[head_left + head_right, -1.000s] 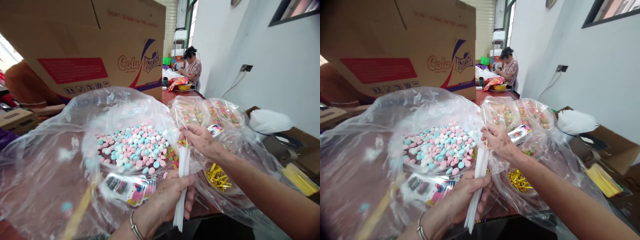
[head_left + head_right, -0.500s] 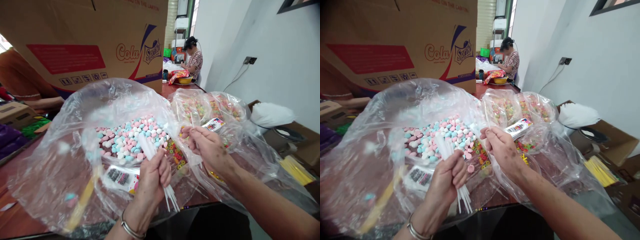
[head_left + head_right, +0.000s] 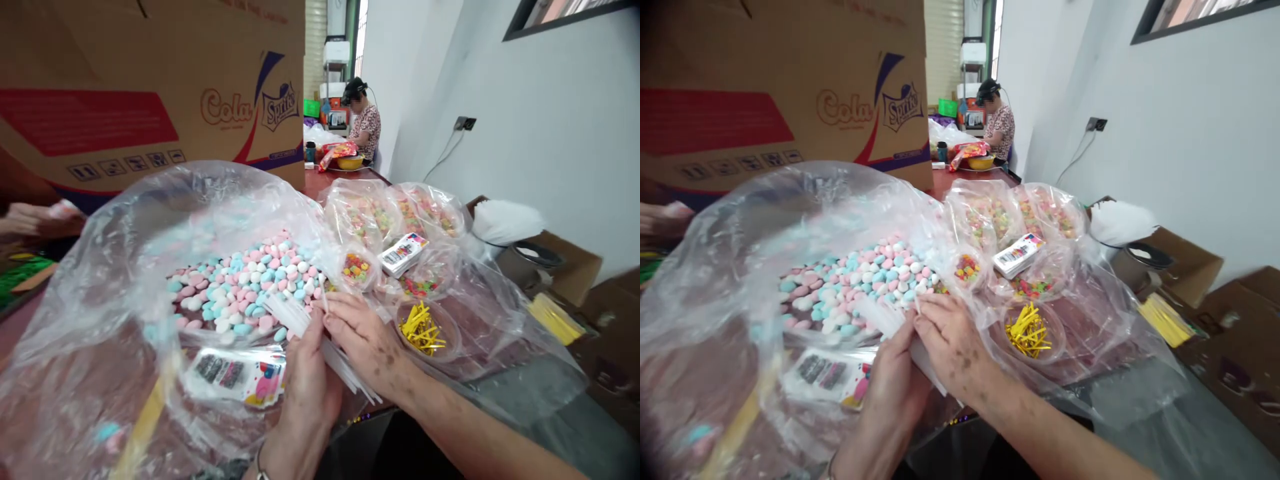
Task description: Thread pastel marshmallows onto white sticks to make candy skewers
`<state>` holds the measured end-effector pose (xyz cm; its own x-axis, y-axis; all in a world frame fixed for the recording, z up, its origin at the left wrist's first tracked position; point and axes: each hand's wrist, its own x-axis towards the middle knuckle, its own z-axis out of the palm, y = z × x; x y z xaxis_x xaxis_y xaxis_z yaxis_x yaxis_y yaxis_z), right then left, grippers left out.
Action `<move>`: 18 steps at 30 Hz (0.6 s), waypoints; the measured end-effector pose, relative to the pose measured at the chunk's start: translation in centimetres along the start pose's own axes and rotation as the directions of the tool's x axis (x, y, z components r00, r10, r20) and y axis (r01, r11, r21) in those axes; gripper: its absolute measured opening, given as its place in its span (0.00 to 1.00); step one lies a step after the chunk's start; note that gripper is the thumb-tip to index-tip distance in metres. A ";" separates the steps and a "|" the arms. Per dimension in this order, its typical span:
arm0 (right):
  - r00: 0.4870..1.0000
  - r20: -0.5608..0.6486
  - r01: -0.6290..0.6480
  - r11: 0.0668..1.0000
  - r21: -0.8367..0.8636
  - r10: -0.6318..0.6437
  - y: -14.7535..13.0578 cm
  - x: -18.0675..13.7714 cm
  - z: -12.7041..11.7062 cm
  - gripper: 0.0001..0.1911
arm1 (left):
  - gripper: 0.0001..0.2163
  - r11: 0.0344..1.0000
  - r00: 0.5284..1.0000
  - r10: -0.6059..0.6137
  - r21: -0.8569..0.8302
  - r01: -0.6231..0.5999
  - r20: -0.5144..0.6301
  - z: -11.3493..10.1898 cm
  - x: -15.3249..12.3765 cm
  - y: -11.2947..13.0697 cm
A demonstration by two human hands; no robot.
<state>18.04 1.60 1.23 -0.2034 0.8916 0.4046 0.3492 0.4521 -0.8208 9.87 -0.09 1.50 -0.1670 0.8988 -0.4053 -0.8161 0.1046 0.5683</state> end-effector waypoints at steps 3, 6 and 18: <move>0.993 -0.111 -0.041 0.999 -0.017 0.039 0.9 -2.2 0.4 0.16 | 0.08 0.991 0.990 -0.103 -0.075 0.110 0.093 -0.8 0.9 0.5; 0.977 -0.212 0.020 1.000 0.001 -0.019 1.5 -4.7 0.7 0.20 | 0.16 0.972 0.974 -0.161 -0.143 0.185 0.161 -1.1 1.6 2.1; 0.947 -0.318 0.096 0.988 0.118 -0.054 2.3 -5.9 3.9 0.30 | 0.15 0.977 0.982 -0.104 -0.166 0.130 0.157 -1.7 0.0 0.5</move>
<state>16.49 -2.74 -4.58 0.0789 0.8276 0.5558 0.2176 0.5297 -0.8198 8.51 -0.75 0.54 0.0080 0.9385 -0.3451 -0.9114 0.1489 0.3837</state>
